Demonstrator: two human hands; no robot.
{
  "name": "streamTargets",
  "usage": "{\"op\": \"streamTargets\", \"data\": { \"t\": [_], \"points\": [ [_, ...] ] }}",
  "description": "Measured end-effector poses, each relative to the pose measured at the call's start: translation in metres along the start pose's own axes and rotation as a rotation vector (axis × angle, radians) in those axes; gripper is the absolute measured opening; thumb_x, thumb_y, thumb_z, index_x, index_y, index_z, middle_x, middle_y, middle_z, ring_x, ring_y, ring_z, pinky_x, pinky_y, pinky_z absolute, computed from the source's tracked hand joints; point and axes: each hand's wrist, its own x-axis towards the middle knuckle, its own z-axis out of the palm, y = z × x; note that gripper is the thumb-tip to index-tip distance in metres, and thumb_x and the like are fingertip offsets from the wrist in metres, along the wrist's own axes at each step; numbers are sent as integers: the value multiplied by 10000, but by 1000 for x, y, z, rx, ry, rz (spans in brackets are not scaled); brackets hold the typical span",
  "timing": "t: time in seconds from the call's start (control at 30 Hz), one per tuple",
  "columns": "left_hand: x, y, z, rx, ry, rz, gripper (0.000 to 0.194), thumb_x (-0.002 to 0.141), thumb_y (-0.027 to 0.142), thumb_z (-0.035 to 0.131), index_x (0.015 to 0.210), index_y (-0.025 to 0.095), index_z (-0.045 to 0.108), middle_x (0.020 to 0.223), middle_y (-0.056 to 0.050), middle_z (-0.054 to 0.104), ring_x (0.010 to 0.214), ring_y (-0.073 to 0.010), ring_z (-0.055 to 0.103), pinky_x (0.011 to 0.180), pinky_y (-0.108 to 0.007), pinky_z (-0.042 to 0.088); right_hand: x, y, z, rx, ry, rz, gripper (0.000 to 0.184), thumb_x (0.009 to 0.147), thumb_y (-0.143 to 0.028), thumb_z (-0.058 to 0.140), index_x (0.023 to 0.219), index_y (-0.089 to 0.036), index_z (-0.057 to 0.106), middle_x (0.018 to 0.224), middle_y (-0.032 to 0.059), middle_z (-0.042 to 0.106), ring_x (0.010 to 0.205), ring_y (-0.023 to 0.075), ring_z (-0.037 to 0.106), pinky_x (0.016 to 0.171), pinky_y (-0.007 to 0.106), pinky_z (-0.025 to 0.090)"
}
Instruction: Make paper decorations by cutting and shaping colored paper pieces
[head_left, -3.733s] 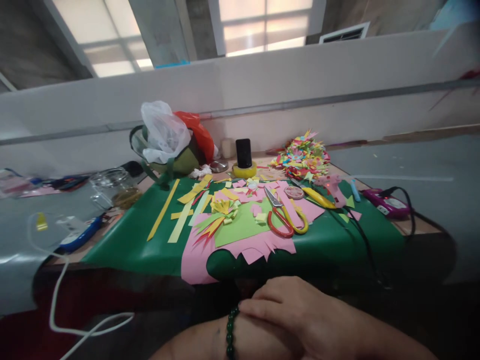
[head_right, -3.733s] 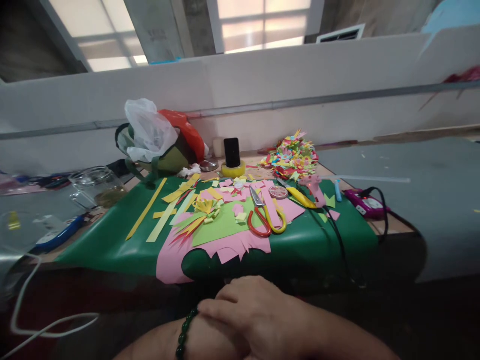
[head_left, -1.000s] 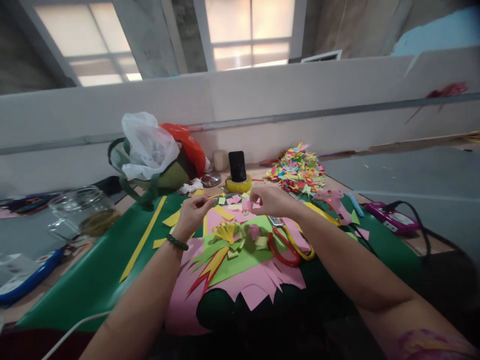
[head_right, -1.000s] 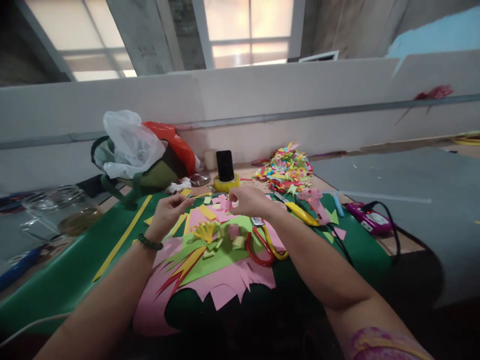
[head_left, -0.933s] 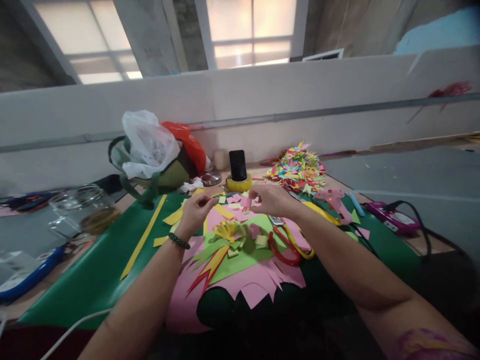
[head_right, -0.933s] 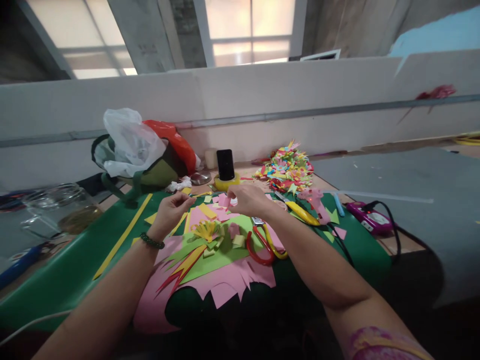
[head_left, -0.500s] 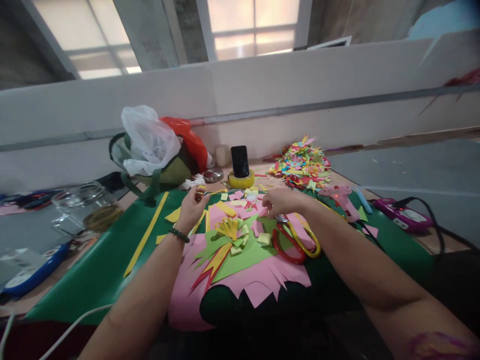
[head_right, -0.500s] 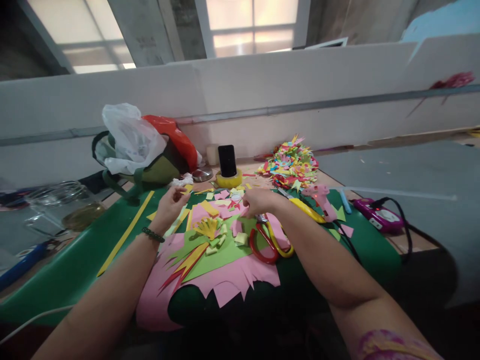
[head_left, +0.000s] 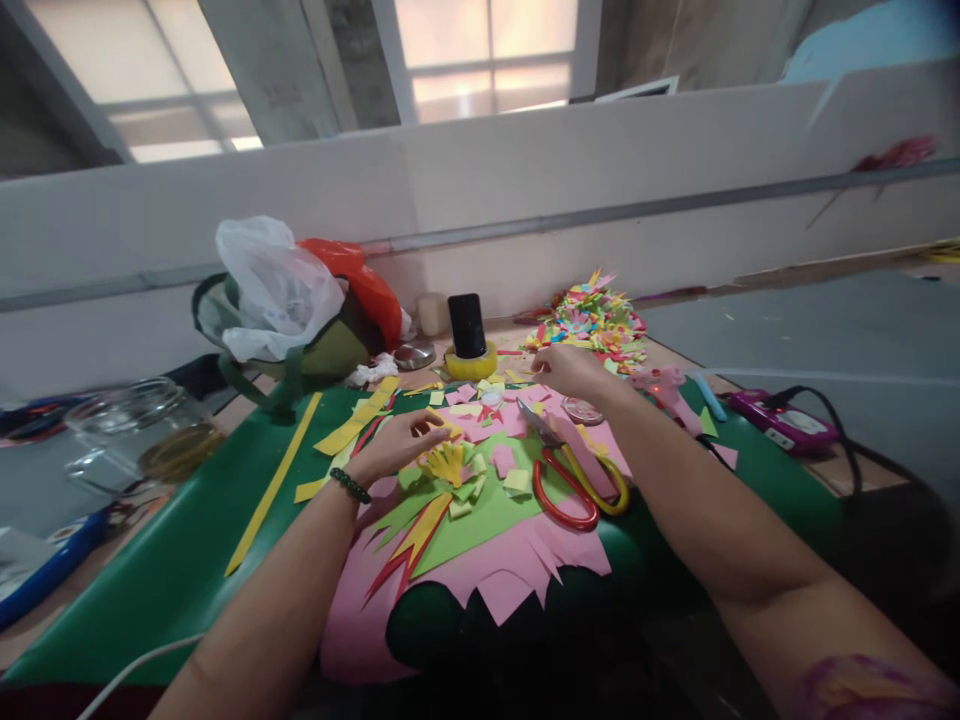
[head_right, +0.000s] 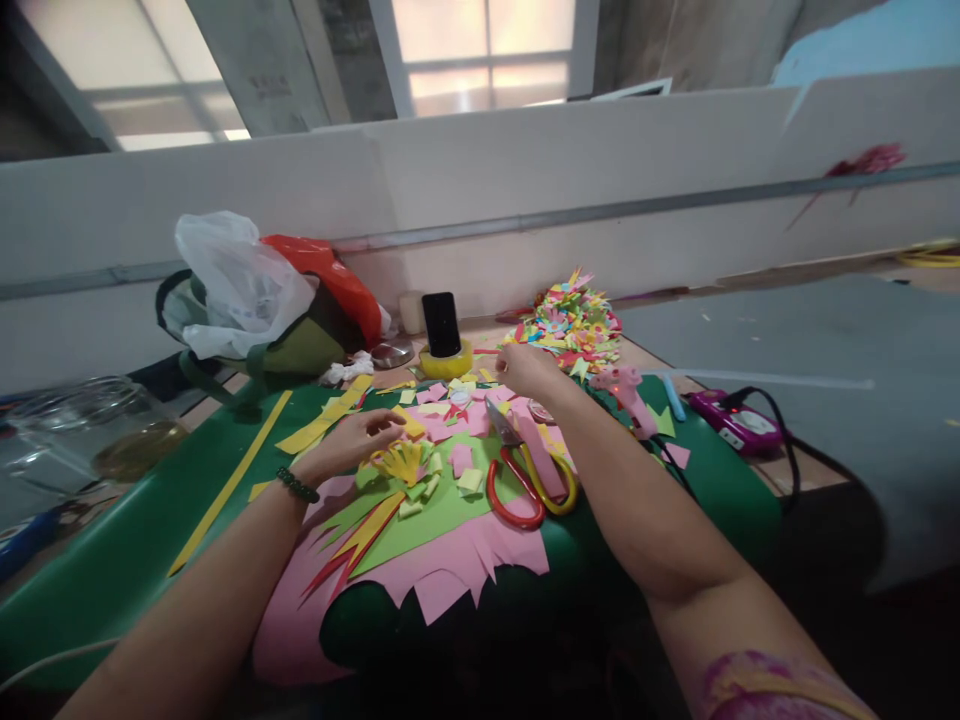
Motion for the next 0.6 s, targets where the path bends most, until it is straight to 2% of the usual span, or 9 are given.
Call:
{"op": "streamTargets", "data": {
  "t": [0.13, 0.23, 0.33, 0.43, 0.6],
  "points": [
    [0, 3, 3, 74, -157, -12, 436, 631, 470, 689, 933, 156, 669, 618, 30, 512, 590, -146, 480, 522, -242, 344, 10, -2, 22, -13, 32, -37, 271, 861, -309, 549, 1054, -206, 710, 1078, 74, 721, 966, 219, 652, 735, 258, 451],
    [0, 1, 6, 20, -174, -43, 459, 639, 440, 665, 985, 140, 647, 582, 54, 450, 551, -134, 444, 492, -237, 310, 16, -9, 40, -37, 48, -99, 322, 828, -409, 603, 1046, -203, 718, 1145, 103, 690, 1068, 262, 611, 816, 294, 452],
    [0, 0, 6, 14, -96, -54, 495, 632, 473, 675, 996, 139, 644, 571, 60, 435, 542, -137, 446, 484, -238, 309, 20, -12, 52, -51, 44, -123, 269, 814, -390, 634, 961, -189, 735, 1113, 113, 694, 1089, 273, 598, 844, 329, 456],
    [1, 0, 3, 21, -23, -68, 493, 661, 559, 646, 934, 149, 676, 604, 18, 531, 569, -161, 506, 500, -253, 355, 24, -9, 53, -43, 68, -90, 239, 868, -354, 586, 961, -174, 712, 1078, 89, 700, 1017, 232, 625, 849, 362, 465],
    [7, -3, -1, -10, 310, -5, 571, 783, 676, 450, 726, 159, 685, 732, -70, 674, 741, -228, 610, 612, -288, 439, 27, 4, 45, 9, 139, -41, 328, 921, -290, 423, 1042, -207, 716, 1049, 62, 723, 944, 205, 657, 727, 258, 459]
  ]
}}
